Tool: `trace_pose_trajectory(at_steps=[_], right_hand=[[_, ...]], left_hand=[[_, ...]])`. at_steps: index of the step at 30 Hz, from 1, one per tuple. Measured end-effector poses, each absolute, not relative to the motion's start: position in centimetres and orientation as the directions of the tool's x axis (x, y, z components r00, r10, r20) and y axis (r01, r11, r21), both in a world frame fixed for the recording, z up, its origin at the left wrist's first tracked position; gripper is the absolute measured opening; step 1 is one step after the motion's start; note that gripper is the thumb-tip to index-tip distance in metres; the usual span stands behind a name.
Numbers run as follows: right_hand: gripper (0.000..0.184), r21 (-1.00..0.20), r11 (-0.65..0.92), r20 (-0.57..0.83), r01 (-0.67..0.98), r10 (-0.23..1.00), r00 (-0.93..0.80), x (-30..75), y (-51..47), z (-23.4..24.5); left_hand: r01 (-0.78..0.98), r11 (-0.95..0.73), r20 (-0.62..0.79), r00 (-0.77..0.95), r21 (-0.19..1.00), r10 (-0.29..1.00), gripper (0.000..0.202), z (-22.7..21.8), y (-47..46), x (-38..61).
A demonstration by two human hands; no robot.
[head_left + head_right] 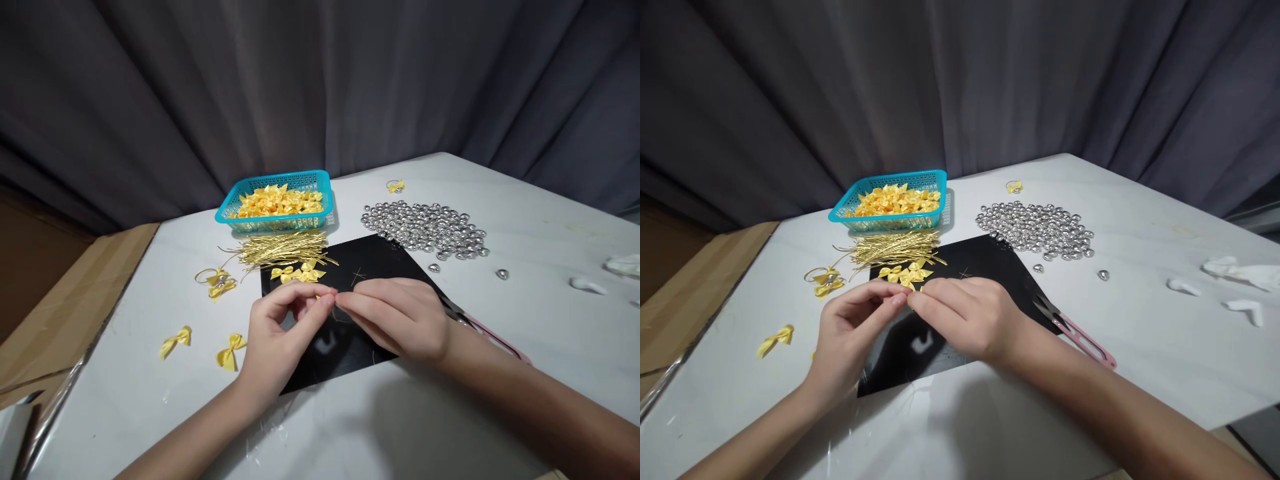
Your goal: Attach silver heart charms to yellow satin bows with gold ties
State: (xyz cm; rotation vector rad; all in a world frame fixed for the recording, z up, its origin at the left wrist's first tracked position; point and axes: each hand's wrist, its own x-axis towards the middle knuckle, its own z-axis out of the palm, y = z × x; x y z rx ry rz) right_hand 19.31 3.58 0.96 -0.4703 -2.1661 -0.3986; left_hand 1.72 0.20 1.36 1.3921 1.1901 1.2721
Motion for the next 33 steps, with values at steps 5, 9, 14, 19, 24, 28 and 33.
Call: trace_pose_trajectory(at_steps=[5, 9, 14, 19, 24, 28, 33], right_hand=[[0.011, 0.040, 0.898, 0.819, 0.439, 0.222, -0.528, 19.2, 3.4, 1.1], [0.012, -0.223, 0.910, 0.802, 0.349, 0.375, -0.465, 19.0, 3.3, 1.4], [0.009, -0.520, 0.823, 0.743, 0.229, 0.568, -0.353, 18.5, 3.2, 1.6], [0.008, -0.665, 0.720, 0.658, 0.198, 0.690, -0.301, 18.2, 2.9, 1.6], [0.007, -0.708, 0.674, 0.593, 0.210, 0.729, -0.340, 18.4, 3.2, 1.6], [0.007, -0.743, 0.634, 0.548, 0.213, 0.760, -0.349, 18.4, 3.3, 1.7], [0.014, -0.956, 0.283, 0.240, 0.072, 0.903, -0.355, 18.3, 3.2, 2.1]], left_hand=[[0.064, -0.129, 0.125, 0.064, 0.990, 0.990, 0.007, 1.4, 0.1, 1.7], [0.091, -0.141, 0.133, 0.091, 0.986, 0.987, 0.010, 1.5, 0.3, 1.7], [0.272, -0.317, 0.286, 0.147, 0.908, 0.947, 0.012, 2.0, 0.7, 1.4], [0.354, -0.446, 0.393, 0.215, 0.822, 0.894, 0.010, 2.2, 0.9, 1.3], [0.385, -0.525, 0.450, 0.273, 0.759, 0.850, 0.010, 2.5, 1.1, 0.9], [0.405, -0.537, 0.444, 0.305, 0.740, 0.842, 0.012, 3.1, 1.0, 0.6], [0.397, -0.544, 0.430, 0.343, 0.739, 0.835, 0.009, 3.5, 1.3, 0.6]])
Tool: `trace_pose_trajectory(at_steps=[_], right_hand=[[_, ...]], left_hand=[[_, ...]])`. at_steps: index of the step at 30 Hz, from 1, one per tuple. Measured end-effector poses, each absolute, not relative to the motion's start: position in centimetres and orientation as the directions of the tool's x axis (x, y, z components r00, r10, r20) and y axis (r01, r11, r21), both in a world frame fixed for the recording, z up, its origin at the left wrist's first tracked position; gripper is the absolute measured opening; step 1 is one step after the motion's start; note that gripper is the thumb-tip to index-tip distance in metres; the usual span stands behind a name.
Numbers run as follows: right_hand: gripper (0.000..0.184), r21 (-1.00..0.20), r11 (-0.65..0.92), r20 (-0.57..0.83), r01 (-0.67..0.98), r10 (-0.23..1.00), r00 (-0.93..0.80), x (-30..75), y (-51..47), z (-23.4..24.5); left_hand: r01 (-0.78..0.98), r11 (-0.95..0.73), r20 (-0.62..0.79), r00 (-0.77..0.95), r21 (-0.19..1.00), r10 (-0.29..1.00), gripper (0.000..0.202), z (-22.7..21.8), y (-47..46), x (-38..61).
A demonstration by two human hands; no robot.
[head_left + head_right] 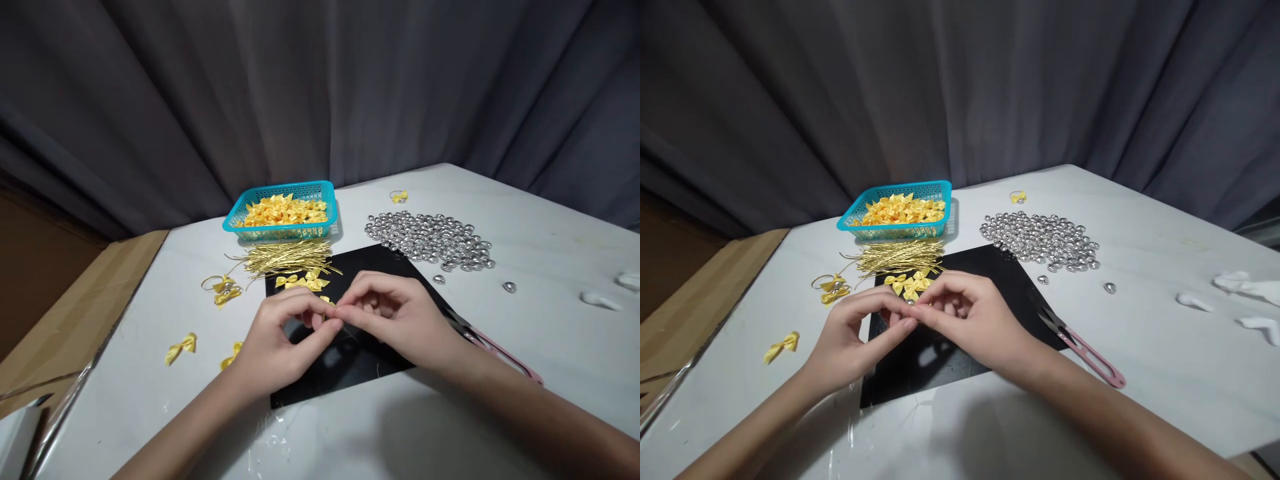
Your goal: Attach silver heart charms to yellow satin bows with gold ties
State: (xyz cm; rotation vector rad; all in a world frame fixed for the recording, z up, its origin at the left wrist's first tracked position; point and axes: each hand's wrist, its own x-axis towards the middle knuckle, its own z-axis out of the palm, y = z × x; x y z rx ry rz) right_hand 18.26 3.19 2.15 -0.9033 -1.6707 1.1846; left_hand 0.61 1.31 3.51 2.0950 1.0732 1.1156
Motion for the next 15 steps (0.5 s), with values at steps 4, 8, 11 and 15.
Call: trace_pose_trajectory(at_steps=[4, 8, 11, 15], right_hand=[[0.027, -0.948, -0.298, -0.204, -0.112, 0.839, -0.504, 18.42, 3.59, 2.45], [0.029, -0.768, -0.621, -0.386, -0.157, 0.645, -0.659, 18.75, 3.86, 2.36], [0.026, -0.707, -0.684, -0.375, -0.179, 0.577, -0.725, 18.81, 3.71, 2.13], [0.031, -0.705, -0.675, -0.347, -0.216, 0.595, -0.725, 18.53, 3.35, 2.17]], left_hand=[[0.385, -0.554, 0.427, 0.369, 0.738, 0.825, 0.007, 3.12, 1.49, 0.69], [0.309, -0.533, 0.390, 0.420, 0.788, 0.819, 0.004, 3.00, 1.34, 0.62], [0.231, -0.482, 0.351, 0.441, 0.845, 0.826, 0.007, 3.12, 1.12, 0.57], [0.169, -0.375, 0.276, 0.426, 0.911, 0.862, 0.010, 3.04, 0.78, 0.65]])
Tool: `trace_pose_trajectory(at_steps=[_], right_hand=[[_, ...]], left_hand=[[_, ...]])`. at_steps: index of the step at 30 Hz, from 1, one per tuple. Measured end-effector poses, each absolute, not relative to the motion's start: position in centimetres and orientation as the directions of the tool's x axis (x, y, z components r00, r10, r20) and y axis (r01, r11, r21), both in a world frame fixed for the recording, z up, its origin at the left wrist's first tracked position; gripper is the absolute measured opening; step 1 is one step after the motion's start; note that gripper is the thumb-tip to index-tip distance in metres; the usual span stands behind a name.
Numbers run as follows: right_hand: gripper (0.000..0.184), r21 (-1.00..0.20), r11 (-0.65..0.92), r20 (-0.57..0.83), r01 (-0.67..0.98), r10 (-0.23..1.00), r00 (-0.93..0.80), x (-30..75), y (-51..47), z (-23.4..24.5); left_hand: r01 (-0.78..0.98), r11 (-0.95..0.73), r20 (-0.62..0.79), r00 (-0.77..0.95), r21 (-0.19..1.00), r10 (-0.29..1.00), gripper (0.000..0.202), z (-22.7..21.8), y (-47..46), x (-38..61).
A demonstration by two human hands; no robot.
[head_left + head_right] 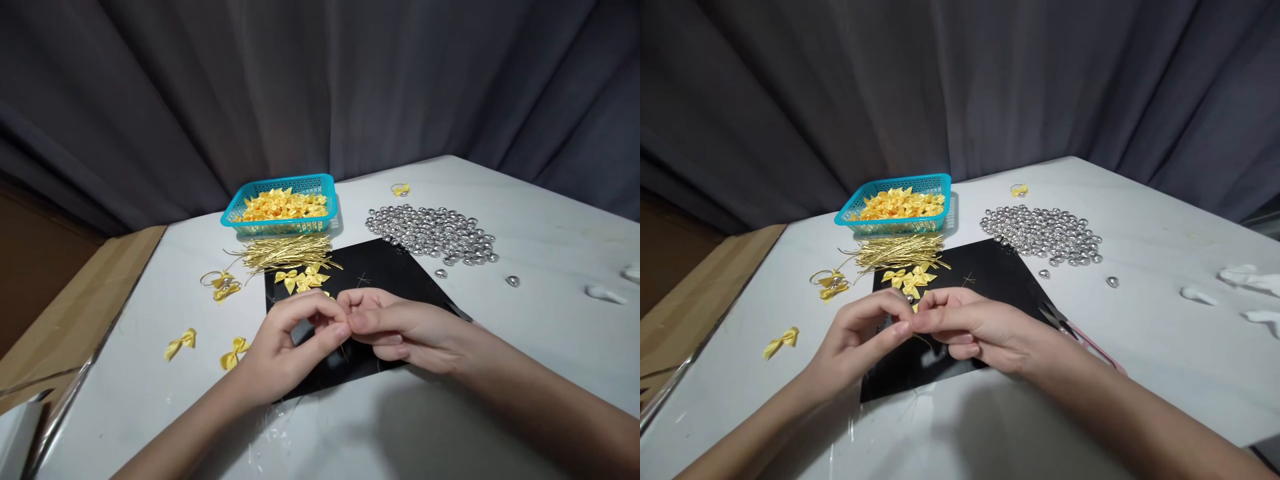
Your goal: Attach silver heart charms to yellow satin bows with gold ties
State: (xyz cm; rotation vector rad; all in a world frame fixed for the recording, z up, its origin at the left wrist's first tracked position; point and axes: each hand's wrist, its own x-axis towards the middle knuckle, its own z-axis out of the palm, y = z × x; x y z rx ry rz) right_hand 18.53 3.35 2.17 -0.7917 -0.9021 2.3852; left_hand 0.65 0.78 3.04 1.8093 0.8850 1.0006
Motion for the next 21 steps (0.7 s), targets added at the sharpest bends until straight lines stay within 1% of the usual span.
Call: trace_pose_trajectory(at_steps=[3, 5, 8, 10, 12, 14, 16, 17, 19, 21], right_hand=[[0.030, -0.743, -0.625, -0.314, -0.239, 0.640, -0.701, 18.38, 3.29, 2.44], [0.028, -0.793, -0.547, -0.257, -0.268, 0.699, -0.667, 18.43, 3.37, 2.60], [0.026, -0.911, -0.317, -0.122, -0.265, 0.820, -0.560, 18.56, 3.46, 2.67], [0.022, -0.970, -0.134, -0.019, -0.201, 0.872, -0.489, 18.60, 3.38, 2.62], [0.013, -0.989, 0.069, 0.117, -0.129, 0.901, -0.417, 18.61, 3.18, 2.56], [0.003, -0.945, 0.321, 0.320, -0.055, 0.883, -0.343, 18.66, 2.94, 2.52], [0.010, -0.827, 0.561, 0.525, 0.023, 0.787, -0.323, 18.77, 2.74, 2.55], [0.011, -0.761, 0.646, 0.597, 0.053, 0.731, -0.332, 18.84, 2.66, 2.58], [0.012, -0.660, 0.745, 0.672, 0.098, 0.644, -0.365, 19.00, 2.58, 2.68], [0.013, -0.595, 0.792, 0.705, 0.135, 0.596, -0.385, 19.12, 2.56, 2.77]], left_hand=[[0.146, -0.309, 0.230, 0.399, 0.940, 0.888, 0.012, 3.04, 0.55, 0.64], [0.145, -0.274, 0.203, 0.376, 0.951, 0.904, 0.013, 3.17, 0.46, 0.54], [0.157, -0.256, 0.190, 0.341, 0.954, 0.920, 0.014, 3.39, 0.39, 0.42], [0.166, -0.260, 0.196, 0.326, 0.951, 0.925, 0.014, 3.45, 0.39, 0.49], [0.170, -0.257, 0.197, 0.308, 0.951, 0.931, 0.014, 3.43, 0.41, 0.68], [0.171, -0.256, 0.199, 0.294, 0.951, 0.935, 0.015, 3.38, 0.44, 0.87], [0.172, -0.266, 0.209, 0.289, 0.949, 0.934, 0.014, 3.33, 0.47, 0.98], [0.177, -0.273, 0.215, 0.290, 0.946, 0.933, 0.014, 3.30, 0.50, 0.99], [0.190, -0.289, 0.226, 0.297, 0.938, 0.928, 0.013, 3.26, 0.56, 0.94], [0.203, -0.305, 0.236, 0.304, 0.930, 0.923, 0.012, 3.23, 0.63, 0.88]])
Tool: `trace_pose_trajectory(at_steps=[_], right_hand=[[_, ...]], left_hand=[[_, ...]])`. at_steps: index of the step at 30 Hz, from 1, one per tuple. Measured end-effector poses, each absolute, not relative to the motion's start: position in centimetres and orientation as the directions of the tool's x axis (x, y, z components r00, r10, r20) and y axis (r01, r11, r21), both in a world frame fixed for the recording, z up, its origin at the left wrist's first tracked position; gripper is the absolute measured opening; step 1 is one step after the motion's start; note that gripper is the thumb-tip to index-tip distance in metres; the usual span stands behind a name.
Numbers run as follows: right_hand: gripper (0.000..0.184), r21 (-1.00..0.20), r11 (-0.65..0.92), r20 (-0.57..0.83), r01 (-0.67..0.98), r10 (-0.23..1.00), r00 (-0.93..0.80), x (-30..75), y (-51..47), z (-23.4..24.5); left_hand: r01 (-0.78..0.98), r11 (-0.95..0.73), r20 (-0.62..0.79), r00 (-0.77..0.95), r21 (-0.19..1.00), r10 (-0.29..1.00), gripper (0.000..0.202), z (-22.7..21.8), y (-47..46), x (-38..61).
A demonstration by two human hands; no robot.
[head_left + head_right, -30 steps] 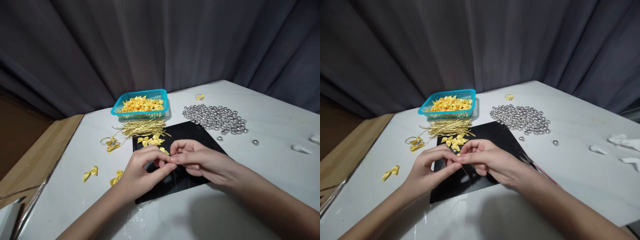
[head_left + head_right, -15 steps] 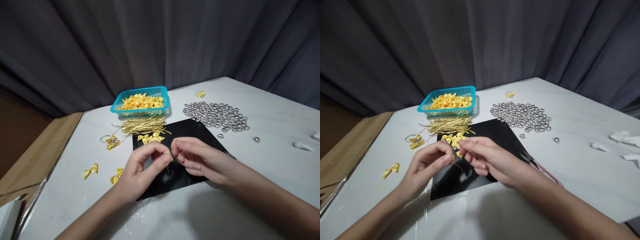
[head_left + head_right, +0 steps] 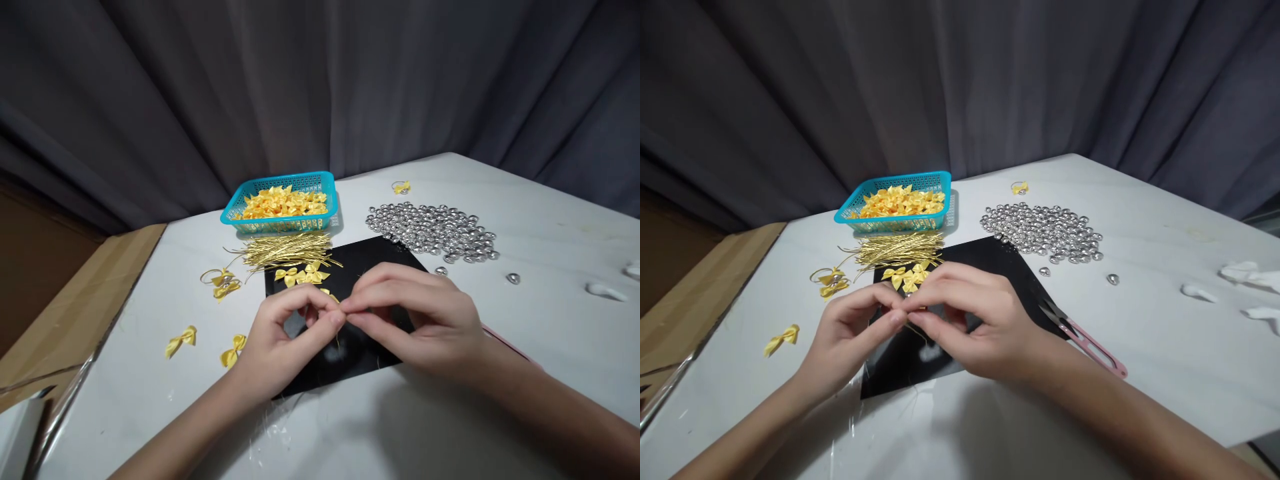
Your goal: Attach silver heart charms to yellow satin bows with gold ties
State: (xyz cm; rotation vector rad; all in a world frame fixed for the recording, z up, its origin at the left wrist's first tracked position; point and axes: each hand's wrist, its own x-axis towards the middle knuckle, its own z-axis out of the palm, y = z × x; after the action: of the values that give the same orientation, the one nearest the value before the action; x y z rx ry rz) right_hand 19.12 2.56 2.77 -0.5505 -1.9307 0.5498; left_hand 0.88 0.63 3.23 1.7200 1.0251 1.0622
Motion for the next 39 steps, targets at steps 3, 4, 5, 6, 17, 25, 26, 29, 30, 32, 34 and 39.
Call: trace_pose_trajectory(at_steps=[3, 4, 5, 6, 17, 25, 26, 29, 30, 32, 34, 39], right_hand=[[0.014, -0.545, 0.821, 0.720, 0.167, 0.561, -0.408, 19.2, 2.6, 2.8], [0.014, -0.542, 0.822, 0.720, 0.172, 0.560, -0.410, 19.2, 2.6, 2.8], [0.013, -0.546, 0.819, 0.716, 0.177, 0.566, -0.408, 19.2, 2.6, 2.8], [0.013, -0.554, 0.813, 0.713, 0.179, 0.574, -0.403, 19.2, 2.7, 2.8], [0.006, -0.848, 0.528, 0.485, 0.043, 0.805, -0.342, 18.7, 2.8, 2.5], [0.005, -0.891, 0.453, 0.445, -0.026, 0.861, -0.247, 17.6, 1.8, 1.7], [0.006, -0.875, 0.484, 0.477, -0.023, 0.851, -0.217, 17.7, 1.8, 1.7], [0.011, -0.782, 0.622, 0.610, 0.031, 0.775, -0.168, 18.0, 1.9, 1.7], [0.013, -0.744, 0.665, 0.648, 0.056, 0.740, -0.182, 18.2, 2.0, 1.8], [0.017, -0.683, 0.725, 0.691, 0.096, 0.682, -0.238, 18.4, 2.2, 2.0], [0.017, -0.647, 0.753, 0.701, 0.119, 0.649, -0.295, 18.6, 2.3, 2.3], [0.012, -0.601, 0.789, 0.713, 0.127, 0.601, -0.360, 18.9, 2.6, 2.6]], left_hand=[[0.231, -0.337, 0.257, 0.317, 0.913, 0.913, 0.012, 3.2, 0.7, 0.8], [0.242, -0.352, 0.268, 0.320, 0.904, 0.909, 0.012, 3.2, 0.7, 0.8], [0.256, -0.368, 0.280, 0.322, 0.894, 0.904, 0.012, 3.2, 0.8, 0.8], [0.270, -0.387, 0.296, 0.322, 0.882, 0.899, 0.012, 3.2, 0.8, 0.8], [0.422, -0.596, 0.504, 0.318, 0.683, 0.803, 0.010, 3.2, 0.8, 0.5], [0.473, -0.541, 0.517, 0.194, 0.696, 0.834, 0.011, 3.2, 0.5, 0.8], [0.473, -0.545, 0.515, 0.205, 0.693, 0.832, 0.011, 3.3, 0.5, 0.8], [0.467, -0.569, 0.522, 0.239, 0.677, 0.819, 0.012, 3.6, 0.5, 0.7], [0.458, -0.579, 0.525, 0.253, 0.675, 0.813, 0.012, 3.7, 0.5, 0.7], [0.424, -0.601, 0.529, 0.286, 0.678, 0.799, 0.011, 3.7, 0.6, 0.7], [0.379, -0.610, 0.527, 0.307, 0.696, 0.792, 0.009, 3.6, 0.6, 0.6], [0.297, -0.571, 0.492, 0.301, 0.766, 0.817, 0.006, 3.2, 0.7, 0.3]])
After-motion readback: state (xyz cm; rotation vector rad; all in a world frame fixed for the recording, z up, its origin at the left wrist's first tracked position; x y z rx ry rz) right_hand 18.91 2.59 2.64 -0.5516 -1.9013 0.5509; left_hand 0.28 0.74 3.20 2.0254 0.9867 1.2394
